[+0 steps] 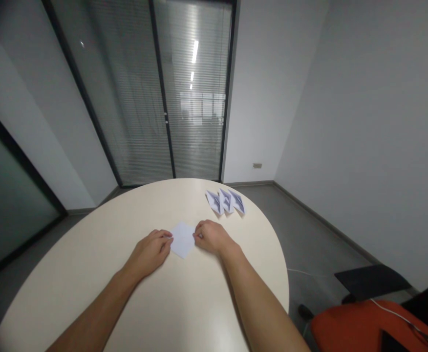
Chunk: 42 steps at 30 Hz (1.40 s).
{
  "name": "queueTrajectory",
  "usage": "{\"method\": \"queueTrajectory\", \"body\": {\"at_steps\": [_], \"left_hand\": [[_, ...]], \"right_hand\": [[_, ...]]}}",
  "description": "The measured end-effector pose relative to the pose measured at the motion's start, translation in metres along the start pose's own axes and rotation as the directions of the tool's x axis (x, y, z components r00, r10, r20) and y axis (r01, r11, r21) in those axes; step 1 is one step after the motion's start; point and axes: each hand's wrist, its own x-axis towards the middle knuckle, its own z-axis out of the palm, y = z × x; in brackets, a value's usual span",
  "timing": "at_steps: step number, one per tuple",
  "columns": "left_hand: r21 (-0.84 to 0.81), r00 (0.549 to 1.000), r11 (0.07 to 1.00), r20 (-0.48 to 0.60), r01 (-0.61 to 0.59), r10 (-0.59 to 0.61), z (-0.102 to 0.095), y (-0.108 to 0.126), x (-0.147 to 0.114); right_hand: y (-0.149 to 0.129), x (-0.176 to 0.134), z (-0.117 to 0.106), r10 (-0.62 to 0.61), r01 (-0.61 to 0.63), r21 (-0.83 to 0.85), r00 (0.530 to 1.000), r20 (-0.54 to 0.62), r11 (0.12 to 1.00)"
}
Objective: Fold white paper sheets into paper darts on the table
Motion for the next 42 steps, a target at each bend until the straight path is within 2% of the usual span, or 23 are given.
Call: {"method": "queueTrajectory", "body": {"at_steps": [11, 20, 26, 29, 32, 35, 42], "left_hand": [[0.058, 0.987, 0.986, 0.023, 0.159, -0.161, -0.013, -0.004, -0.003], [0.083, 0.969, 0.966, 0.005, 0.245, -0.247, -0.013, -0.007, -0.002], [0.156, 0.950, 0.939, 0.004, 0.307, -0.311, -0.014, 0.002, -0.002], [0.199, 0.963, 0.943, -0.015, 0.268, -0.270, -0.011, 0.008, -0.001], [0.221, 0.986, 0.961, -0.018, 0.166, -0.166, -0.004, 0.010, 0.000], [0.166, 0.997, 0.983, -0.018, 0.077, -0.075, 0.004, 0.008, 0.000], [0.034, 1.000, 0.999, -0.015, 0.028, -0.027, 0.013, 0.005, 0.001]], "right_hand": [[0.000, -0.005, -0.015, 0.140, -0.138, -0.091, 0.990, 0.018, 0.986], [-0.002, -0.006, -0.016, 0.140, -0.140, -0.083, 0.990, 0.004, 0.987], [-0.004, -0.005, -0.014, 0.134, -0.136, -0.108, 0.991, -0.024, 0.985], [-0.005, -0.004, -0.008, 0.125, -0.131, -0.133, 0.991, -0.051, 0.982], [-0.004, -0.002, -0.003, 0.124, -0.131, -0.143, 0.990, -0.062, 0.981], [-0.003, -0.002, -0.001, 0.119, -0.127, -0.117, 0.990, -0.080, 0.985], [-0.006, -0.001, 0.002, 0.038, -0.038, 0.003, 0.996, -0.076, 0.999]]}}
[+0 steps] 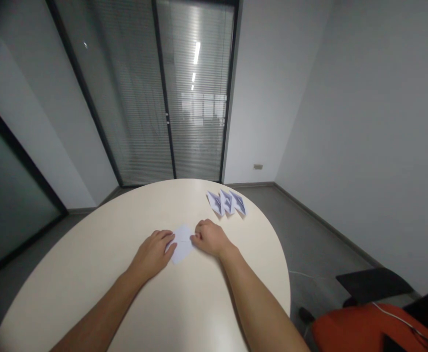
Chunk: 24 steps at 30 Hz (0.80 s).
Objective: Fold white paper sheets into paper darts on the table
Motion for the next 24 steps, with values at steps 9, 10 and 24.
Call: {"method": "queueTrajectory", "body": {"at_steps": [9, 10, 24], "left_hand": [[-0.007, 0.999, 0.999, -0.007, -0.049, 0.049, 0.002, 0.000, 0.001], [-0.003, 0.999, 0.999, -0.003, -0.051, 0.051, 0.002, 0.000, 0.000], [-0.091, 0.985, 0.981, -0.011, -0.174, 0.173, -0.003, 0.003, -0.001]], "right_hand": [[0.003, 0.002, 0.010, -0.190, 0.190, 0.165, 0.982, -0.014, 0.968], [0.002, 0.002, 0.010, -0.190, 0.187, 0.179, 0.982, -0.003, 0.966], [0.005, 0.003, 0.018, -0.085, 0.093, 0.133, 0.994, -0.065, 0.987]]}}
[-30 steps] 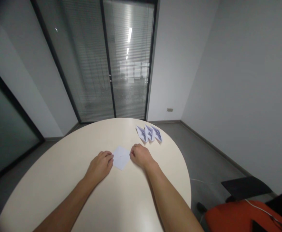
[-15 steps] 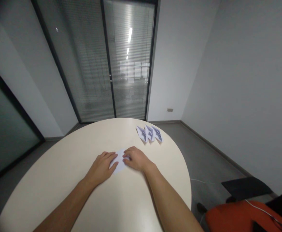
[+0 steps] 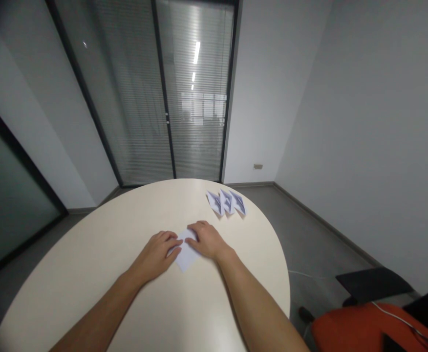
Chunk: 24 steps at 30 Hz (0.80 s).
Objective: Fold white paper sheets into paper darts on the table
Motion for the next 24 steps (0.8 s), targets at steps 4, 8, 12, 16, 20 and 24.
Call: {"method": "queueTrajectory", "body": {"at_steps": [4, 8, 12, 16, 20, 24], "left_hand": [[-0.023, 1.000, 0.999, -0.013, -0.029, 0.029, 0.000, 0.001, 0.000], [-0.035, 0.999, 0.999, -0.039, -0.029, 0.027, 0.002, 0.000, 0.000], [-0.041, 0.999, 0.999, -0.035, -0.027, 0.026, 0.002, 0.000, 0.001], [-0.044, 1.000, 0.999, -0.021, -0.002, 0.001, 0.003, -0.001, 0.002], [-0.058, 0.999, 0.997, -0.014, 0.041, -0.042, 0.005, -0.003, 0.003], [-0.057, 0.997, 0.996, -0.022, 0.073, -0.074, 0.007, -0.003, 0.003]], "right_hand": [[-0.001, 0.000, 0.000, 0.007, -0.007, 0.047, 1.000, 0.003, 0.999], [-0.001, 0.001, 0.002, -0.001, 0.002, 0.070, 1.000, -0.004, 0.998], [0.002, 0.001, 0.005, -0.003, 0.004, 0.022, 1.000, -0.022, 1.000], [0.008, 0.000, 0.007, -0.001, 0.001, 0.031, 1.000, -0.022, 1.000], [0.013, 0.001, 0.009, -0.008, 0.009, 0.090, 1.000, -0.017, 0.996], [0.014, 0.001, 0.009, 0.021, -0.021, 0.168, 1.000, 0.000, 0.986]]}}
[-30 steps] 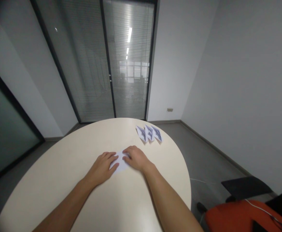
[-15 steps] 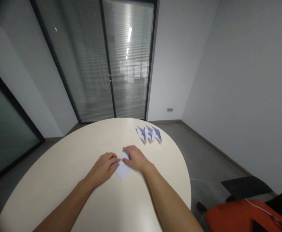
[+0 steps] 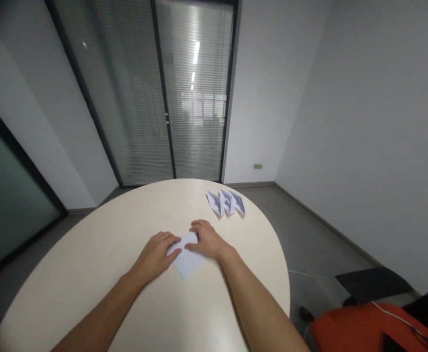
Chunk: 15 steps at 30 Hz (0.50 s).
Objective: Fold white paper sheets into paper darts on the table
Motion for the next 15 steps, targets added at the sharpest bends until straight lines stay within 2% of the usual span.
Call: {"method": "queueTrajectory", "body": {"at_steps": [3, 9, 15], "left_hand": [[-0.001, 1.000, 1.000, -0.013, 0.025, -0.025, 0.0013, -0.0004, -0.0005], [-0.010, 0.998, 0.999, -0.032, 0.048, -0.048, 0.0027, -0.0013, -0.0007], [-0.028, 0.995, 0.997, -0.058, 0.077, -0.079, 0.0037, -0.0042, 0.0006]], "right_hand": [[-0.0030, -0.0002, -0.0016, 0.011, -0.010, 0.038, 1.000, -0.007, 0.999], [-0.0064, -0.0003, -0.0016, 0.121, -0.115, 0.118, 0.992, -0.043, 0.986], [-0.0103, 0.0023, -0.0053, 0.045, -0.017, 0.189, 0.988, -0.145, 0.982]]}}
